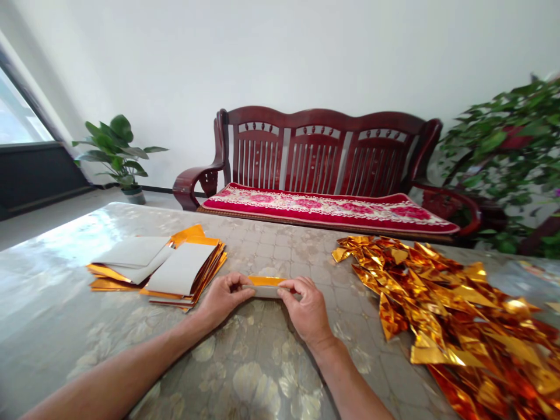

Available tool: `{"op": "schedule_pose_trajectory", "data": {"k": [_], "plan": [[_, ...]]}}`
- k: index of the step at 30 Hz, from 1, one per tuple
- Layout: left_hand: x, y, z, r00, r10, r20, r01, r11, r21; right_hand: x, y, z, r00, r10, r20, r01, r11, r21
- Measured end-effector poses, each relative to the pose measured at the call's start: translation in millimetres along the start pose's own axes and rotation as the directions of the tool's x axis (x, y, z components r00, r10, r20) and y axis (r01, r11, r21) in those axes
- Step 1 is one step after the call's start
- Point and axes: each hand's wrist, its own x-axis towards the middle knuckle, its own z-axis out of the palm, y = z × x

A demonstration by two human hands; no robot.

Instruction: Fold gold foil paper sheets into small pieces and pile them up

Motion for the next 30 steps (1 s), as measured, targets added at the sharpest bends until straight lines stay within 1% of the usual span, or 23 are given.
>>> {"op": "schedule_pose_trajectory", "data": {"k": [6, 8, 11, 13, 18, 22, 25, 27, 30], "plan": [[2, -7, 0.2, 0.991, 0.067, -0.117, -0.072, 0.996, -0.042, 0, 5, 0, 1.0, -0.007, -0.01, 0.007, 1.0, 0.011], [2, -8, 0.4, 0.989, 0.059, -0.134, -0.07, 0.995, -0.077, 0, 7, 0, 1.0, -0.016, 0.001, 0.016, 1.0, 0.012], [1, -8, 1.7, 0.994, -0.001, -0.105, -0.019, 0.982, -0.185, 0, 6, 0, 0.999, -0.047, 0.024, 0.048, 0.999, -0.021], [1, -8, 3.1, 0.997, -0.018, -0.08, -0.003, 0.968, -0.25, -1, 2, 0, 0.996, -0.077, 0.04, 0.08, 0.994, -0.069], [-2, -8, 6.6, 0.999, 0.019, -0.046, -0.033, 0.951, -0.307, -2, -6, -1, 0.986, -0.141, 0.093, 0.154, 0.977, -0.146], [-4, -4, 7.4, 0.997, 0.067, -0.03, -0.073, 0.93, -0.36, -2, -3, -2, 0.984, -0.152, 0.091, 0.164, 0.976, -0.143], [-5, -1, 7.1, 0.997, 0.074, -0.033, -0.081, 0.915, -0.396, -2, 1, -1, 0.984, -0.157, 0.088, 0.168, 0.976, -0.136], [-5, 1, 6.7, 0.997, 0.073, -0.036, -0.081, 0.917, -0.391, -2, 1, -1, 0.984, -0.155, 0.091, 0.167, 0.977, -0.136], [-5, 0, 5.8, 0.993, 0.1, -0.063, -0.115, 0.945, -0.305, -2, -3, -2, 0.986, -0.142, 0.088, 0.154, 0.977, -0.148]]}}
